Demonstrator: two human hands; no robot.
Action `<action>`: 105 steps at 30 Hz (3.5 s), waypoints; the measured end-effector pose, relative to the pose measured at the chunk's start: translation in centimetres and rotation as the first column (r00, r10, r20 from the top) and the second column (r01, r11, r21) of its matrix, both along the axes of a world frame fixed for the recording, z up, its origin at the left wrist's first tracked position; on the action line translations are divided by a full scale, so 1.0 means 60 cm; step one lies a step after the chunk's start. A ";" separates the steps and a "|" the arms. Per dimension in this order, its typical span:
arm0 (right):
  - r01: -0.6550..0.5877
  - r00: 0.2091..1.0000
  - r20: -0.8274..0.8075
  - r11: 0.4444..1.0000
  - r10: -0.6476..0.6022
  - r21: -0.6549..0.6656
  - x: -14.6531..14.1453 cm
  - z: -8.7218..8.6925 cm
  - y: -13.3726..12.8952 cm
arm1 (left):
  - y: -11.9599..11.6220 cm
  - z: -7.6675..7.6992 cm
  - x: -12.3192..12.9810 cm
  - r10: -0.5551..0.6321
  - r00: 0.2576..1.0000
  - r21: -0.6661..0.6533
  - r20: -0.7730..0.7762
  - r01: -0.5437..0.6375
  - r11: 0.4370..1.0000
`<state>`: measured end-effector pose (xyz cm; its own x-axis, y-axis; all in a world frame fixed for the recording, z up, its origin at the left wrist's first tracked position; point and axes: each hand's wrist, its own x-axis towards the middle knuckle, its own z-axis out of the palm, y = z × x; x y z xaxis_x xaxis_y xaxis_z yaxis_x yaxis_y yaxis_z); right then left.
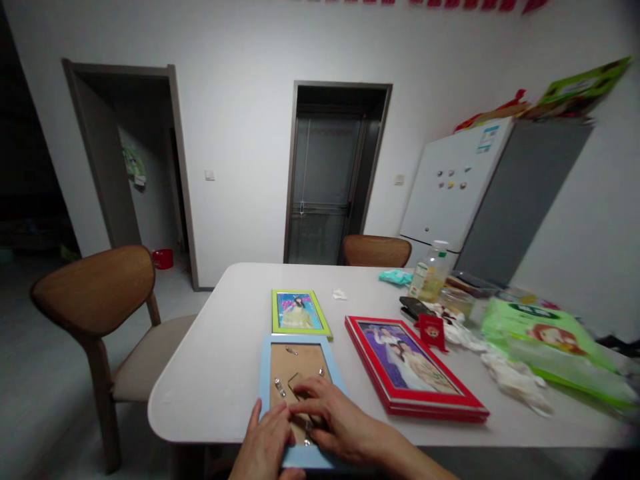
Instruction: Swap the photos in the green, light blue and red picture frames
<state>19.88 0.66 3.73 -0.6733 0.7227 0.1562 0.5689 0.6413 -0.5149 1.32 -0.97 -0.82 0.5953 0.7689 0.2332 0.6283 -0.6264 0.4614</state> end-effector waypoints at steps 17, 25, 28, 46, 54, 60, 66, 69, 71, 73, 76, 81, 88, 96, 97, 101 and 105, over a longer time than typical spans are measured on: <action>0.213 0.971 -0.111 0.977 -0.210 0.009 -0.012 -0.035 0.006 | 0.008 -0.028 -0.010 0.014 0.996 0.009 0.092 -0.015 1.000; 0.353 0.934 -0.072 0.935 -0.350 0.035 -0.014 -0.025 0.004 | 0.017 -0.048 -0.016 -0.032 0.996 0.080 0.080 0.025 0.996; 0.424 0.905 0.012 0.904 -0.425 0.051 -0.011 -0.023 0.003 | 0.021 -0.045 -0.017 -0.053 0.996 0.116 0.073 0.044 0.992; 0.524 0.852 -0.039 0.850 -0.522 0.049 -0.012 -0.019 0.025 | 0.022 -0.027 -0.013 0.021 0.992 0.090 0.127 -0.033 0.995; 0.530 0.845 -0.115 0.846 -0.522 0.053 -0.018 0.015 0.030 | 0.022 0.027 -0.006 0.218 0.873 -0.141 0.437 -0.173 0.975; 0.484 0.864 -0.190 0.874 -0.467 0.050 -0.073 0.031 0.018 | 0.044 0.069 -0.025 0.489 0.480 -0.522 0.728 -0.074 0.850; 0.436 0.880 -0.238 0.898 -0.412 0.061 -0.065 0.032 0.023 | 0.059 0.066 -0.116 0.673 0.258 -0.698 0.693 0.007 0.716; 0.550 0.833 -0.131 0.830 -0.537 0.096 -0.013 0.011 0.034 | 0.066 0.058 -0.165 0.725 0.248 -0.736 0.643 -0.064 0.674; 0.627 0.776 -0.018 0.768 -0.630 0.128 0.021 -0.009 0.041 | 0.072 0.051 -0.186 0.734 0.290 -0.744 0.615 -0.097 0.662; 0.677 0.718 0.094 0.723 -0.690 0.137 0.046 -0.029 0.046 | 0.082 0.042 -0.199 0.733 0.356 -0.736 0.579 -0.159 0.658; 0.695 0.693 0.166 0.712 -0.701 0.100 0.063 -0.047 0.052 | 0.097 0.028 -0.207 0.686 0.529 -0.596 0.499 -0.364 0.715; 0.728 0.684 0.052 0.686 -0.728 0.018 0.068 -0.043 0.061 | 0.106 0.019 -0.197 0.651 0.641 -0.297 0.406 -0.581 0.758; 0.450 0.500 -0.385 0.612 -0.776 -0.650 0.047 0.014 0.036 | 0.038 0.050 -0.049 0.387 0.839 -0.039 0.383 -0.404 0.914; 0.224 0.434 -0.581 0.708 -0.688 -0.670 0.023 0.046 0.022 | 0.003 0.079 0.090 0.043 0.916 0.097 0.398 -0.089 0.991; 0.258 0.455 -0.557 0.702 -0.695 -0.664 0.029 0.041 0.025 | 0.007 0.082 0.084 0.048 0.909 0.129 0.415 -0.111 0.985; 0.527 0.576 -0.367 0.675 -0.730 -0.516 0.063 0.012 0.038 | 0.025 0.092 0.030 0.273 0.822 0.107 0.499 -0.371 0.922; 0.717 0.670 -0.125 0.682 -0.732 -0.146 0.086 -0.021 0.047 | 0.032 0.079 -0.039 0.516 0.704 0.010 0.488 -0.596 0.803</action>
<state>25.05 3.49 2.48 0.0969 0.9865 0.1320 0.7418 0.0168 -0.6704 -1.00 0.98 3.89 -0.1291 0.8552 0.5019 0.6370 -0.3164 0.7030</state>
